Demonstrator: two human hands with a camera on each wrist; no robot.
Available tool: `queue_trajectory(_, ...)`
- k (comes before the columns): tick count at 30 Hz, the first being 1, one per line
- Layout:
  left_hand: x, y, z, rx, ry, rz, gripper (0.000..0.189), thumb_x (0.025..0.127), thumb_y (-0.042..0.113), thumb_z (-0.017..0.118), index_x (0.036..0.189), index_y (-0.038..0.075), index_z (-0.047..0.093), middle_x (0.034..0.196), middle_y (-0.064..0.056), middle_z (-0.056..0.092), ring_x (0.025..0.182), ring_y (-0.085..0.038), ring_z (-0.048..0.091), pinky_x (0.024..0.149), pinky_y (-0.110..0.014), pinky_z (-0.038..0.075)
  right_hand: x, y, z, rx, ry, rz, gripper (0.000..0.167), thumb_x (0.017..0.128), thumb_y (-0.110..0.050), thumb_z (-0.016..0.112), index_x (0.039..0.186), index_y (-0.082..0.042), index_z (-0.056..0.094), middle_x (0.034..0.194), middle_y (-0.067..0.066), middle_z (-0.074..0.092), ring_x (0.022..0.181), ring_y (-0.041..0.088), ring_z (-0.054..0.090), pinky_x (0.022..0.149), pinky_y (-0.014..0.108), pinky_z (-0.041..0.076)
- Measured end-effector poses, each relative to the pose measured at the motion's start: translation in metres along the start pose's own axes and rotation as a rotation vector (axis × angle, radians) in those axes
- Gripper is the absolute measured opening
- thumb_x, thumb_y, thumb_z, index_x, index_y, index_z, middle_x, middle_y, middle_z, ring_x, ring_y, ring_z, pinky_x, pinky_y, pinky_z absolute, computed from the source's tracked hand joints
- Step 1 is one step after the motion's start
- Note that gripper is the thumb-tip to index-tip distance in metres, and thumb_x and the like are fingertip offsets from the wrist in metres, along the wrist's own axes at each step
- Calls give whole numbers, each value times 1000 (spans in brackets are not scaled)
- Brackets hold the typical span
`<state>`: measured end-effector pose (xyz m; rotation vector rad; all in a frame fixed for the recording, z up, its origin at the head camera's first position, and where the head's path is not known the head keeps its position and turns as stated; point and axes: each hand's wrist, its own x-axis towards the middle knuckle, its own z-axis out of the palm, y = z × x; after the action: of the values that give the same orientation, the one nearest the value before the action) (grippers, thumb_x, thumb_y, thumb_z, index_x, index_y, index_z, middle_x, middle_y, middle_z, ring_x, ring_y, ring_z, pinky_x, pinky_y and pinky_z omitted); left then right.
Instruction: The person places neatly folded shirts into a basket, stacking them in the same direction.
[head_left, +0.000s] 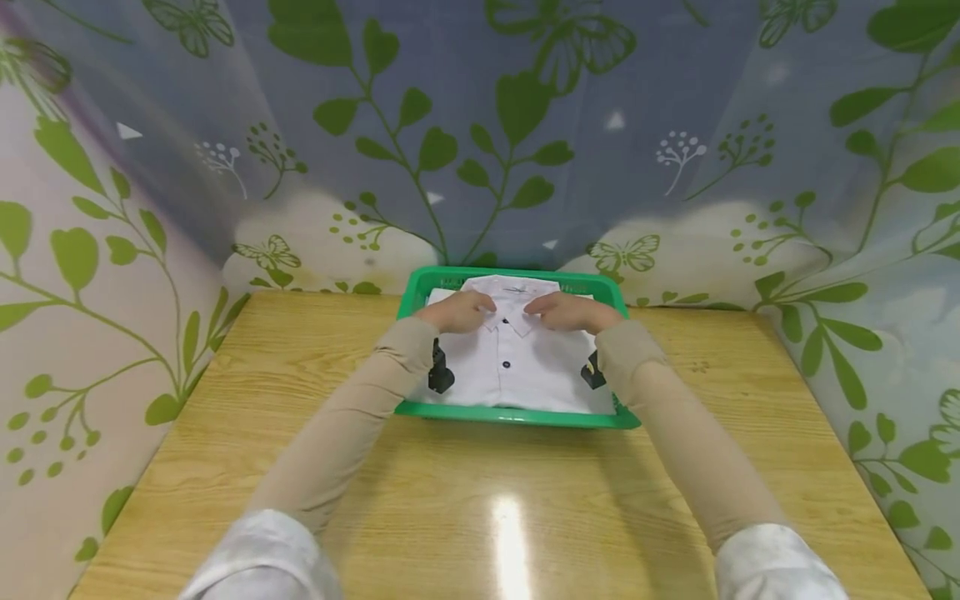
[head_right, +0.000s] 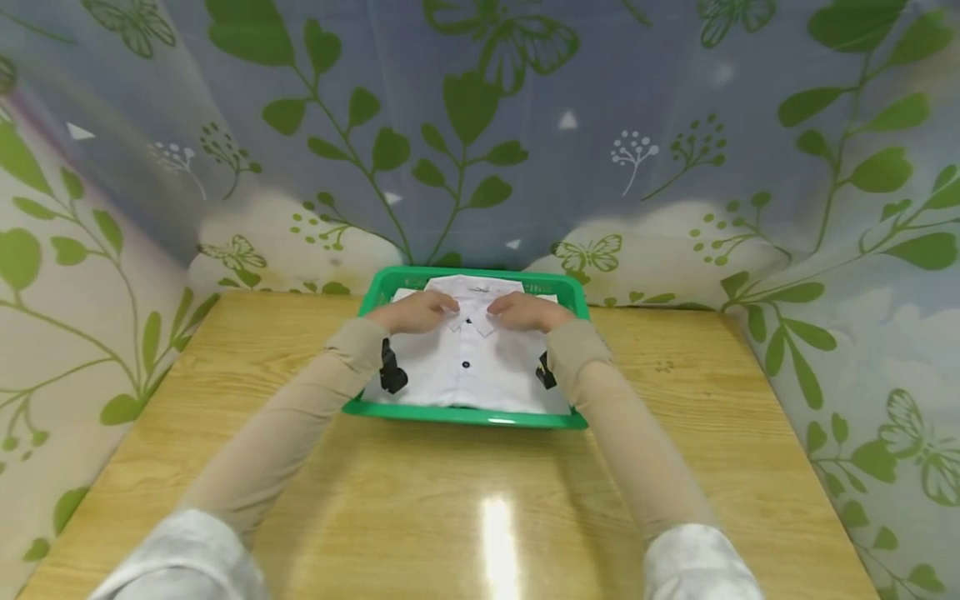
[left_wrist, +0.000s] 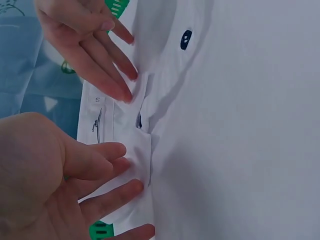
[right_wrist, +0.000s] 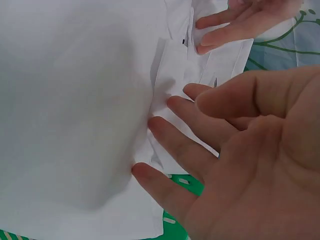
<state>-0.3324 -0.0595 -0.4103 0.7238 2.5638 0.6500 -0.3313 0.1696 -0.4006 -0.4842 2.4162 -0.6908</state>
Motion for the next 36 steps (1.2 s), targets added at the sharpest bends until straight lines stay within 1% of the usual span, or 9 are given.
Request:
queue_trajectory(5, -4, -2, 0, 25, -7, -2, 45, 98, 3, 33, 138, 0, 54, 149, -17, 45, 142, -30, 35, 116, -38, 27, -4, 1, -1, 11, -9, 29, 55, 95, -4, 35, 150, -2, 41, 158, 21, 28, 147, 37, 21, 116, 50, 23)
queue_trajectory(9, -12, -1, 0, 75, -77, 4, 43, 101, 6, 32, 139, -1, 51, 149, -17, 44, 141, -31, 35, 115, -39, 27, -14, 6, -4, -36, -11, 42, 52, 98, -6, 36, 149, -1, 41, 158, 23, 27, 147, 39, 18, 117, 51, 21)
queue_trajectory(14, -27, 1, -1, 203, -175, 23, 43, 103, 11, 36, 143, -1, 46, 152, -18, 39, 143, -36, 30, 117, -44, 21, -28, 11, -6, -97, -31, 33, 47, 103, -11, 38, 148, 3, 40, 156, 27, 28, 146, 42, 18, 117, 52, 19)
queue_trajectory(19, -44, 3, -1, 289, -248, -51, 49, 104, 25, 40, 149, 5, 41, 158, -20, 28, 145, -44, 21, 117, -52, 18, -44, 11, -3, -192, -98, 6, 49, 103, -16, 40, 148, 3, 40, 154, 27, 32, 144, 44, 23, 116, 55, 20)
queue_trajectory(21, -52, 2, 0, 285, -259, -79, 48, 105, 28, 40, 148, 6, 43, 156, -21, 31, 142, -44, 27, 115, -53, 23, -50, 10, 0, -215, -133, 12, 49, 103, -18, 41, 148, 2, 41, 154, 26, 34, 143, 44, 25, 116, 55, 22)
queue_trajectory(24, -63, 2, 3, 276, -266, -52, 44, 105, 27, 40, 138, 1, 51, 143, -20, 46, 129, -36, 45, 108, -48, 35, -60, 10, 6, -243, -179, 35, 48, 104, -22, 41, 147, -1, 45, 153, 24, 36, 143, 43, 27, 115, 55, 24)
queue_trajectory(27, -74, 2, 7, 240, -263, -7, 33, 105, 22, 41, 112, -3, 62, 111, -14, 58, 96, -24, 55, 87, -38, 45, -71, 8, 13, -259, -199, 61, 46, 104, -24, 42, 144, -5, 50, 153, 21, 38, 143, 42, 27, 115, 55, 24)
queue_trajectory(31, -85, 0, 12, 172, -242, 30, 30, 105, 14, 41, 80, 4, 54, 76, -4, 44, 67, -16, 42, 65, -29, 38, -83, 5, 21, -287, -190, 58, 44, 103, -24, 42, 141, -6, 55, 151, 18, 43, 142, 42, 30, 114, 55, 25)
queue_trajectory(36, -95, -3, 15, 142, -130, 130, 34, 105, 6, 37, 73, 8, 50, 68, -1, 40, 62, -14, 38, 62, -27, 36, -94, 7, 23, -251, -139, 1, 44, 104, -21, 42, 142, 0, 50, 148, 24, 43, 140, 45, 33, 112, 56, 29)
